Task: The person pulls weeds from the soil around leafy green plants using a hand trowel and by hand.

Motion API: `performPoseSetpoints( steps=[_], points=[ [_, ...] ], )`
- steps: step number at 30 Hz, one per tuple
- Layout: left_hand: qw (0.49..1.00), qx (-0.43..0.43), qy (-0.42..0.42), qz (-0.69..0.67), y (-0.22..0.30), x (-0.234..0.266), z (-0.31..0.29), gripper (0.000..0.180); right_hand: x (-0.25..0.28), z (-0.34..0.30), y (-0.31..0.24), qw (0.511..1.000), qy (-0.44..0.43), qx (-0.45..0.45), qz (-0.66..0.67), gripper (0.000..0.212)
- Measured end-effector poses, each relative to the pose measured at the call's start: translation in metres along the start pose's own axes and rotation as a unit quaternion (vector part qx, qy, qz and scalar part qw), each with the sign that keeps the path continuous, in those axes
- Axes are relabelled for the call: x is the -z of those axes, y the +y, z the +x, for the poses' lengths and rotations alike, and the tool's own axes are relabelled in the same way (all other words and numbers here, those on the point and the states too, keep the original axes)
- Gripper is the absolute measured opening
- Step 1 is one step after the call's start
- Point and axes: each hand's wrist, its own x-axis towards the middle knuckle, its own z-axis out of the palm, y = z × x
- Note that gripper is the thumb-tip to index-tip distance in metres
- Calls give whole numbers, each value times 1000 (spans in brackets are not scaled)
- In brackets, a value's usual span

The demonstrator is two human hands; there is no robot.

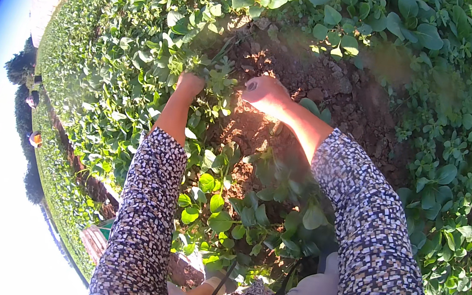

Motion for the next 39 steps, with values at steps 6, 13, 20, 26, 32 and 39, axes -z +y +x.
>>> performPoseSetpoints(
  steps=[6,13,20,26,32,39],
  points=[
    [682,-225,-37,-695,98,-4,-93,36,39,-67,53,995,82,40,-37,21],
    [919,-283,247,-119,123,-29,-159,39,57,-108,33,985,37,69,-151,20],
    [979,-76,191,11,50,-21,-108,30,27,-79,21,956,25,158,-245,21],
    [990,-65,23,119,52,-5,-103,32,-19,-25,0,976,-2,95,-198,21],
    [949,-95,234,-189,54,-15,-105,48,-19,-52,31,985,106,99,-98,25],
    [958,80,235,-146,43,8,-24,59,-29,3,-11,985,48,64,-155,20]
  ],
)
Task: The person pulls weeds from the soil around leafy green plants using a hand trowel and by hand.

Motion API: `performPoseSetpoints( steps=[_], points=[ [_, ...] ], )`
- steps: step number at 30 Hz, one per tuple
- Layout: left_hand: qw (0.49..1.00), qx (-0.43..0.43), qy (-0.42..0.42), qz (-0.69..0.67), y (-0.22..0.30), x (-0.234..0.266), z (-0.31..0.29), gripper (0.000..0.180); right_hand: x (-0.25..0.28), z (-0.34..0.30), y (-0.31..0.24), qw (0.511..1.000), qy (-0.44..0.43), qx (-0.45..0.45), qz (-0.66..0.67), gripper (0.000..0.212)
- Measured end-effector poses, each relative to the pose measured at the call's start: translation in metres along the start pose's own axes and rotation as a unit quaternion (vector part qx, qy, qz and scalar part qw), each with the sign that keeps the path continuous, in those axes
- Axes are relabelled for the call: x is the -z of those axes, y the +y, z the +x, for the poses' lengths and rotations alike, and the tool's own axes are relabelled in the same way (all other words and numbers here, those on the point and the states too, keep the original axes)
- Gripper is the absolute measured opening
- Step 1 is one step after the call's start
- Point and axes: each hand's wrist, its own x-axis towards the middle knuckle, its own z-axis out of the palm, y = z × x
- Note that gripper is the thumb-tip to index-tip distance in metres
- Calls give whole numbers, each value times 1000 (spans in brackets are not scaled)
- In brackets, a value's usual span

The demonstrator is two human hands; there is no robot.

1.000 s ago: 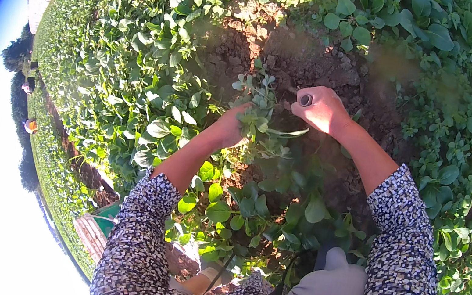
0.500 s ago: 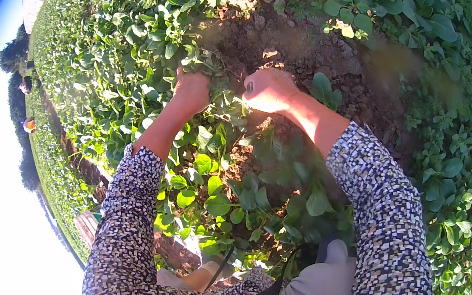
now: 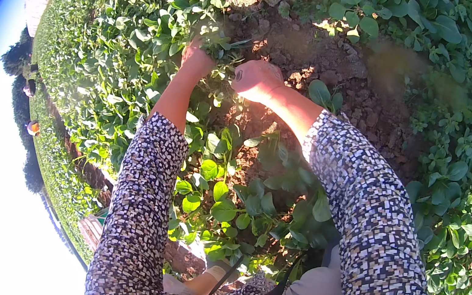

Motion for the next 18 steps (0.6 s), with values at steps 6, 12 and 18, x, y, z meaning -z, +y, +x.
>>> performPoseSetpoints(
  steps=[6,12,18],
  points=[
    [998,0,-42,-40,-8,-9,3,48,0,13,-8,999,-35,-22,-26,21],
    [927,-74,56,-364,-21,0,-62,40,19,-48,13,999,-23,-15,23,25],
    [825,28,-140,-547,16,-32,-176,38,52,-111,41,995,29,-75,60,28]
  ],
)
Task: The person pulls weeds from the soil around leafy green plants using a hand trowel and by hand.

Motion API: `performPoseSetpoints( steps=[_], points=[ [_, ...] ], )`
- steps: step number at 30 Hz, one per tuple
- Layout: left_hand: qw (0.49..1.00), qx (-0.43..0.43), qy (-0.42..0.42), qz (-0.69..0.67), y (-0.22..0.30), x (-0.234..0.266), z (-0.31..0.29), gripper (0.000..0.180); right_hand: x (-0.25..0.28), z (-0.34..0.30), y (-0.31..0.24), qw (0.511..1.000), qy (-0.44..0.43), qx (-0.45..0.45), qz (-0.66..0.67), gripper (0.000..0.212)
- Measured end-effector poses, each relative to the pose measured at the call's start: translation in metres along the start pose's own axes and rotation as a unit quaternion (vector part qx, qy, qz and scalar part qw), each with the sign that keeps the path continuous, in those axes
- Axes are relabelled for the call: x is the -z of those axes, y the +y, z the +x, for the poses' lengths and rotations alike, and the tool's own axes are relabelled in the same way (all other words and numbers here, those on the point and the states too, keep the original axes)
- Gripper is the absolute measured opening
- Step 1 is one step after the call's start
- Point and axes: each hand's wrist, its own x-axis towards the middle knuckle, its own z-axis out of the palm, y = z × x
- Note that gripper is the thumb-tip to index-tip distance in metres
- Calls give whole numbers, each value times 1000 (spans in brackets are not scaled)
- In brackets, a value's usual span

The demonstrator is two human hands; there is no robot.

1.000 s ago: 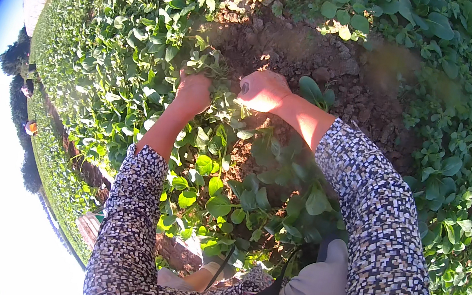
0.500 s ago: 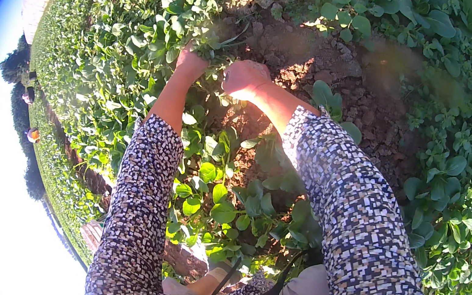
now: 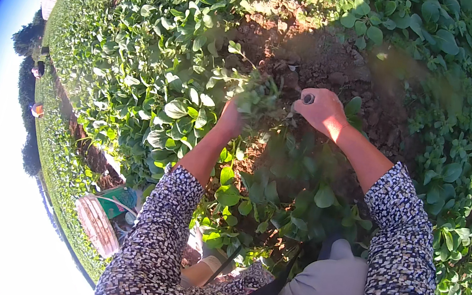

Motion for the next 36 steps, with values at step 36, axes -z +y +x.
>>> performPoseSetpoints(
  steps=[36],
  points=[
    [860,-158,360,324,77,222,-189,32,-4,-34,2,968,-45,-79,236,26]
  ],
)
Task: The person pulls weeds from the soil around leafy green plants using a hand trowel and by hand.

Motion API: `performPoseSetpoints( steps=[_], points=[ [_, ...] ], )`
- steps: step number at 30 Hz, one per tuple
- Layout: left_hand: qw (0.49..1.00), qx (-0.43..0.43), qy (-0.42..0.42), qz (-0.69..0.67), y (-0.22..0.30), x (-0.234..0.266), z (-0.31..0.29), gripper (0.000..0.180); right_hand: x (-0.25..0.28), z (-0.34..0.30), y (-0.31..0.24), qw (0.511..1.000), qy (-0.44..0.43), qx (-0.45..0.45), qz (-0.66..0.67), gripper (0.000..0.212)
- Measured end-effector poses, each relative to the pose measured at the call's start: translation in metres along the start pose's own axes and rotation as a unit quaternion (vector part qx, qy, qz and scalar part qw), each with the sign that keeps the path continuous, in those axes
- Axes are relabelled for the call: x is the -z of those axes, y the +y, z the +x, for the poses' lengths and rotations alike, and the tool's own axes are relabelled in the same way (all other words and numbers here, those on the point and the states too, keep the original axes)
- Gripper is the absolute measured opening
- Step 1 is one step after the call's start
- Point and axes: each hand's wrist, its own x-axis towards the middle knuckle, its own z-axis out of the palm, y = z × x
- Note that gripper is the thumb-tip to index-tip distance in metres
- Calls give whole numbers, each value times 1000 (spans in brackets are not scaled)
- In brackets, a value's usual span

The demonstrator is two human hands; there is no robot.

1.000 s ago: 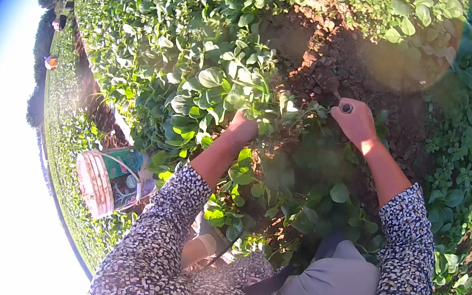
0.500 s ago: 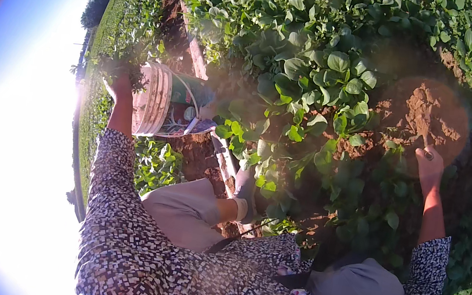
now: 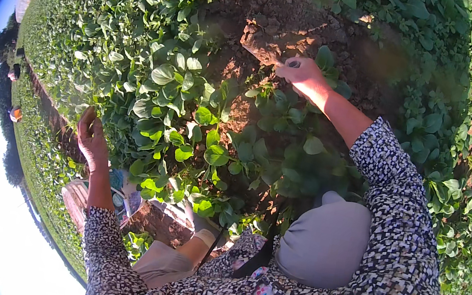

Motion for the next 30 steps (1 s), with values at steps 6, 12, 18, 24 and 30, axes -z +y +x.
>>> performPoseSetpoints(
  steps=[6,12,18,24,30],
  points=[
    [924,-179,-335,48,118,-218,16,61,-29,-6,-26,949,-26,98,-297,24],
    [901,-61,-338,266,76,-297,50,65,-54,24,-47,934,-68,65,-344,24],
    [872,-111,-333,340,82,-316,60,31,-72,61,-13,936,-23,132,-326,24],
    [887,-75,-324,320,69,-306,71,20,-65,38,-14,926,-70,139,-345,22],
    [885,-116,-324,313,76,-313,72,20,-82,57,-26,930,-48,101,-351,25]
  ],
)
